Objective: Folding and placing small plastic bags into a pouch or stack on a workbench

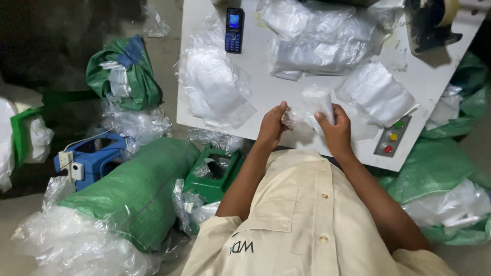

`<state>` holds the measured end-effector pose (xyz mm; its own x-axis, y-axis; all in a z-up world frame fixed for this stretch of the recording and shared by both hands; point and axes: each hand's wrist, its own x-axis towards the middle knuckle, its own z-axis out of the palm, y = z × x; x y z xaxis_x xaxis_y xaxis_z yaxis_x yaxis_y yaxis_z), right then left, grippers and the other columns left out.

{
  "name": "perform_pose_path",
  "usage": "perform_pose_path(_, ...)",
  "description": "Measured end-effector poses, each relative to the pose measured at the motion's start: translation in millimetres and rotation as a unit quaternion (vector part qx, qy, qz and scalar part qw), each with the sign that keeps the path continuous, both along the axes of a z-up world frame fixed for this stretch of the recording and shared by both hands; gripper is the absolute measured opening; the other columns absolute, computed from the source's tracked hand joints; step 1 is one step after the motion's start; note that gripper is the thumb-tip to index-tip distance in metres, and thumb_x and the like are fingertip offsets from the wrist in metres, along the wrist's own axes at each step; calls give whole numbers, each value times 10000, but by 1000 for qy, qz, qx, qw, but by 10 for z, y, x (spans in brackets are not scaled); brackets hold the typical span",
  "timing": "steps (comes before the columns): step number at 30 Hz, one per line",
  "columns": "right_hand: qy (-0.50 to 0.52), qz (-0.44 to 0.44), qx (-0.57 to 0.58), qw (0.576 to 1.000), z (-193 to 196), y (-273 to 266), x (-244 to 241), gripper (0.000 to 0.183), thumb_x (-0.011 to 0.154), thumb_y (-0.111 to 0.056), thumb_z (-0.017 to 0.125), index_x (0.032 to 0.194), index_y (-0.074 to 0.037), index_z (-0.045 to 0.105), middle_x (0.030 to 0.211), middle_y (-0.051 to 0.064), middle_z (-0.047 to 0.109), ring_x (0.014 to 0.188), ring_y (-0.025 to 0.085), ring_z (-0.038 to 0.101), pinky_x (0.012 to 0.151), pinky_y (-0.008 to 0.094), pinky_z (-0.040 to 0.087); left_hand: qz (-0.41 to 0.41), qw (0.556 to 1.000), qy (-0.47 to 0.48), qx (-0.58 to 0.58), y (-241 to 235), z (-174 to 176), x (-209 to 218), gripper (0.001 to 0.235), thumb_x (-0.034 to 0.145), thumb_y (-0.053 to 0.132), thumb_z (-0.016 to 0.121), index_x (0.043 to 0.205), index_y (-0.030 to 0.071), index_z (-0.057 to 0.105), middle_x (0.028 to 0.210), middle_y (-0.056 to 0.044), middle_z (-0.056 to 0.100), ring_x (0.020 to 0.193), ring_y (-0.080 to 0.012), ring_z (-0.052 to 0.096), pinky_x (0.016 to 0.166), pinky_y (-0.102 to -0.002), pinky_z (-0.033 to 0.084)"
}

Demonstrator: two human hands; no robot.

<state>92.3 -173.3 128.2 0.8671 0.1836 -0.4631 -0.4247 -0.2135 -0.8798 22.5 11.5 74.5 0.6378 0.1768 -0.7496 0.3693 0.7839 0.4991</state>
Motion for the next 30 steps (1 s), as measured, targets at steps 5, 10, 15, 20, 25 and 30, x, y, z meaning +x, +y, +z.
perform_pose_path(5,11,171,-129,977,824,383,-89,200,994,-181,682,1185,-123,672,957,96,704,923,267,659,780,442,562,-14,974,3,224,-290,340,201,359,962,383,762,871,48,672,579,8,504,514,-83,485,449,-248,417)
perform_pose_path(10,-51,379,-375,845,167,57,26,265,984,-279,590,1155,-150,746,1020,147,762,953,433,736,855,571,576,-157,715,-105,673,-541,201,111,277,946,414,757,817,181,681,524,-7,557,531,-215,608,550,-316,491)
perform_pose_path(15,263,43,97,959,176,-216,68,541,931,-286,768,1372,-40,572,1035,121,727,530,146,627,270,196,365,-145,702,-121,686,-639,241,86,182,966,333,747,899,165,729,549,-50,585,550,-256,642,588,-366,530)
perform_pose_path(20,124,272,45,953,-834,-829,-258,316,941,-38,661,1215,92,569,967,239,681,727,372,720,321,320,504,-121,815,-83,561,-1084,669,165,172,1007,321,703,943,161,701,513,-63,545,520,-269,623,555,-367,498)
perform_pose_path(25,126,200,28,971,-1028,-1031,-76,202,1014,-143,480,1033,-31,648,559,60,542,414,166,512,313,270,318,-185,776,-128,589,-1114,655,60,137,1045,277,620,1031,155,680,684,-145,650,709,-396,688,629,-472,544)
perform_pose_path(30,91,286,38,953,-559,-1263,272,136,901,-55,668,1020,-33,731,794,170,730,591,254,703,557,384,585,-420,724,-135,530,-775,210,27,434,735,426,891,957,104,704,825,-120,724,847,-429,715,782,-505,526)
